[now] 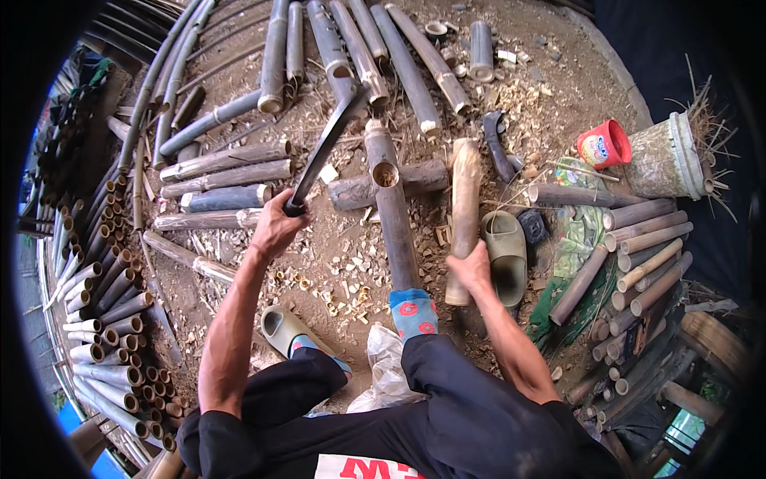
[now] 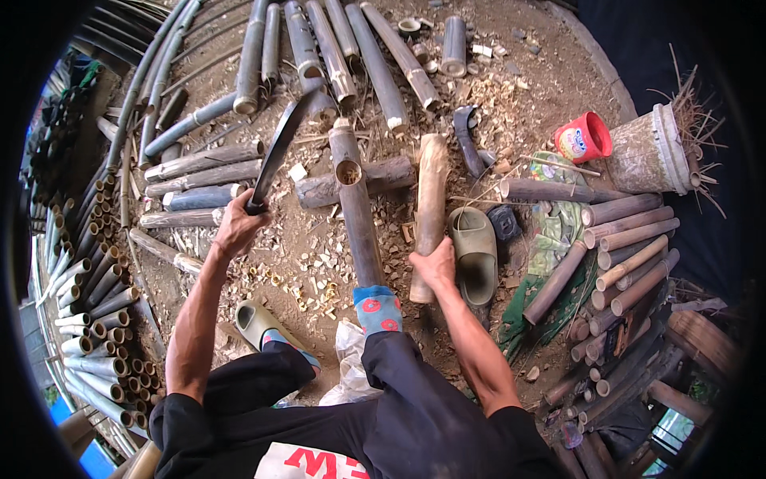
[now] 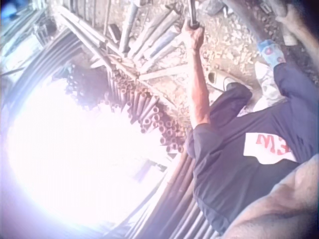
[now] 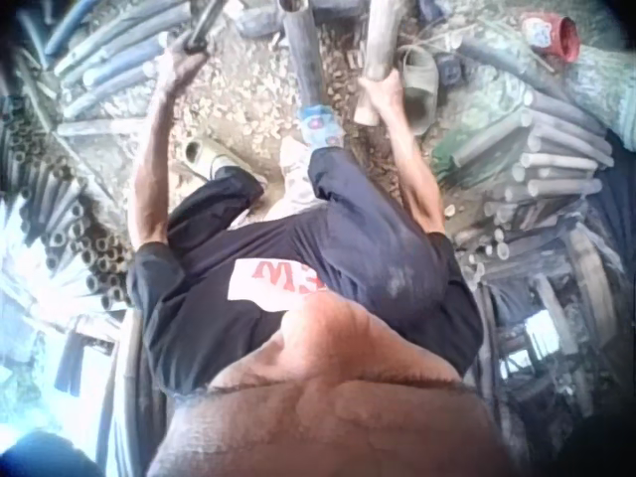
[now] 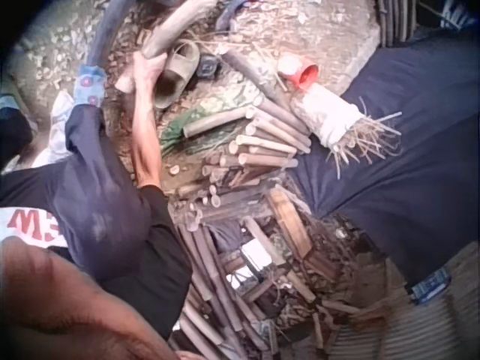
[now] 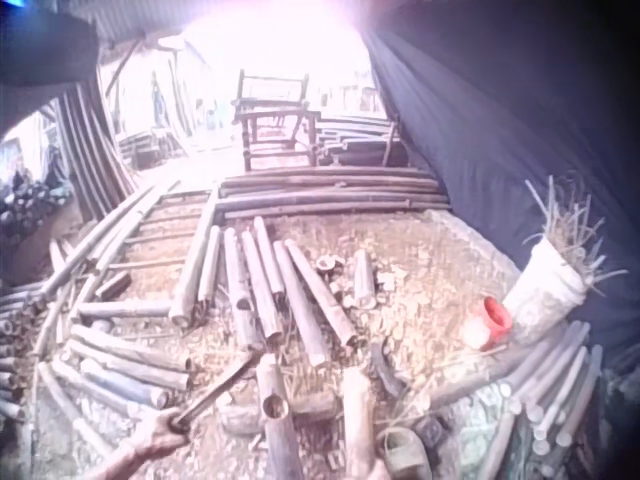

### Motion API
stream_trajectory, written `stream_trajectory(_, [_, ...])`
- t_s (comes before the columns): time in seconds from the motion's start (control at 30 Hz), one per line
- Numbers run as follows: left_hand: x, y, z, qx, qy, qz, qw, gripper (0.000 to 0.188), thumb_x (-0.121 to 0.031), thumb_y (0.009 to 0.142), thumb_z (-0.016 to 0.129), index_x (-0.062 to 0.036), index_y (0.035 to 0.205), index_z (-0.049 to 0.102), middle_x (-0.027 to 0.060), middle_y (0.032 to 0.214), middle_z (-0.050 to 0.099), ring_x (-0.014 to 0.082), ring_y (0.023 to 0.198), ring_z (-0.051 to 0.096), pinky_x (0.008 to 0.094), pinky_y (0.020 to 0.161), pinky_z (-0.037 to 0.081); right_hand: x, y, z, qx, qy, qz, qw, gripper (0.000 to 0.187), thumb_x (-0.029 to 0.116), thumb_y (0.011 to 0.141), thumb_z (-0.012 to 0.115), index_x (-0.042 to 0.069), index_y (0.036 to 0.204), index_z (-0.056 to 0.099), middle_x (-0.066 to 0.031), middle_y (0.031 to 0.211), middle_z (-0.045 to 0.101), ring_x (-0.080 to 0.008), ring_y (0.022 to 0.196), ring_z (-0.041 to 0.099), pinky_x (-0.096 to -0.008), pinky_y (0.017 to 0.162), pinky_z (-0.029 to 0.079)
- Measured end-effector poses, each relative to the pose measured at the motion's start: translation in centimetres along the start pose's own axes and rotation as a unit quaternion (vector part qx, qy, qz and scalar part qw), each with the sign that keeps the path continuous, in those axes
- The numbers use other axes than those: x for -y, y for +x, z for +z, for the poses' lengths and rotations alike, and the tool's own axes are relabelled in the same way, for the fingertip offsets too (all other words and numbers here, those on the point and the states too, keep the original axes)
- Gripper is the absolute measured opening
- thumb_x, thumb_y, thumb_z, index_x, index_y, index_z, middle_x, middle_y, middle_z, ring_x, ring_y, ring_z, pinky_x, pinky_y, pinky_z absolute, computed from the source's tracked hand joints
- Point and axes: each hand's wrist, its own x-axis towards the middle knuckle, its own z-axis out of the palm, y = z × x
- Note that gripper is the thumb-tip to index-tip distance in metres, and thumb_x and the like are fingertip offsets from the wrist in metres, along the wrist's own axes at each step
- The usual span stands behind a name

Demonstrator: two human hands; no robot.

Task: The person carves holes into bamboo stalks using a knife, fits smaller bamboo sections into the holes, and hammers them together with a large wooden mallet.

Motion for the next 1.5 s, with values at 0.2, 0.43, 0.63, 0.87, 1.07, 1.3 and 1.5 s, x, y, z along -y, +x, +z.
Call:
stream_trajectory(0.2, [1.5, 0.9, 1.5, 0.114, 0.296, -0.069, 0.946, 0.066, -0.071, 0.08, 0.058, -0.007, 0.084, 0.07, 0.0108, 0.059, 0.06, 0.0255, 0.059, 0.062, 0.0422, 0.058, 0.046, 1.7, -4.2, -11.1, 0.092, 0.312, -0.152, 0.933, 0.07, 0.022, 0.07, 0.073, -0.004, 0.129, 0.045, -0.0148, 0.103, 0.06, -0.0224, 0.09, 0.064, -0.0355, 0.076, 0.056])
stream_trajectory(0.43, [3.0, 0.6, 2.1, 0.192, 0.365, -0.074, 0.908, 0.072, -0.077, 0.081, 0.05, -0.0073, 0.073, 0.066, 0.0119, 0.049, 0.05, 0.031, 0.052, 0.056, 0.045, 0.055, 0.043, 9.4, -5.0, -20.5, 0.203, 0.379, -0.221, 0.876, 0.092, 0.035, 0.074, 0.074, -0.008, 0.141, 0.026, -0.022, 0.108, 0.06, -0.0278, 0.088, 0.066, -0.0377, 0.079, 0.057])
stream_trajectory(0.63, [3.7, 0.2, 2.1, 0.185, 0.404, -0.054, 0.894, 0.067, -0.074, 0.082, 0.052, -0.0087, 0.074, 0.067, 0.0128, 0.049, 0.049, 0.0324, 0.052, 0.057, 0.0444, 0.054, 0.044, 12.5, -5.8, -19.7, 0.178, 0.321, -0.266, 0.891, 0.079, 0.026, 0.069, 0.075, -0.008, 0.131, 0.04, -0.0194, 0.108, 0.059, -0.0275, 0.097, 0.063, -0.0367, 0.088, 0.052])
stream_trajectory(0.87, [4.1, -0.4, 2.1, 0.182, 0.398, -0.06, 0.897, 0.065, -0.073, 0.082, 0.053, -0.0101, 0.074, 0.067, 0.0119, 0.049, 0.05, 0.0322, 0.053, 0.058, 0.0442, 0.054, 0.045, 13.5, -6.3, -17.6, 0.236, 0.282, -0.263, 0.892, 0.061, 0.015, 0.068, 0.073, -0.009, 0.118, 0.05, -0.0183, 0.106, 0.06, -0.0256, 0.095, 0.064, -0.0386, 0.085, 0.054])
stream_trajectory(1.07, [4.7, -0.5, 2.7, 0.177, 0.403, -0.056, 0.896, 0.07, -0.077, 0.081, 0.05, -0.0093, 0.073, 0.067, 0.0131, 0.054, 0.057, 0.0318, 0.06, 0.063, 0.0441, 0.057, 0.048, 12.0, -6.8, -12.9, 0.114, 0.095, -0.291, 0.945, 0.077, 0.019, 0.071, 0.077, -0.003, 0.134, 0.039, -0.0205, 0.117, 0.058, -0.0288, 0.099, 0.064, -0.0377, 0.087, 0.054])
stream_trajectory(1.3, [5.5, 0.4, 2.7, 0.211, 0.403, -0.072, 0.888, 0.063, -0.073, 0.082, 0.053, -0.0141, 0.089, 0.075, 0.0133, 0.058, 0.06, 0.0325, 0.058, 0.062, 0.0439, 0.058, 0.048, 13.2, -3.8, -11.6, 0.084, -0.137, -0.359, 0.919, 0.09, 0.018, 0.07, 0.079, 0.001, 0.145, 0.031, -0.0243, 0.135, 0.051, -0.034, 0.113, 0.06, -0.0402, 0.097, 0.049])
stream_trajectory(1.5, [4.5, 1.5, 3.2, 0.228, 0.405, -0.066, 0.883, 0.063, -0.073, 0.083, 0.052, -0.0146, 0.09, 0.076, 0.0129, 0.057, 0.06, 0.0317, 0.055, 0.06, 0.0429, 0.056, 0.048, 9.2, -4.2, -10.9, 0.092, 0.002, -0.36, 0.928, 0.072, 0.018, 0.073, 0.071, -0.002, 0.134, 0.038, -0.0236, 0.119, 0.057, -0.031, 0.107, 0.061, -0.0404, 0.092, 0.053])
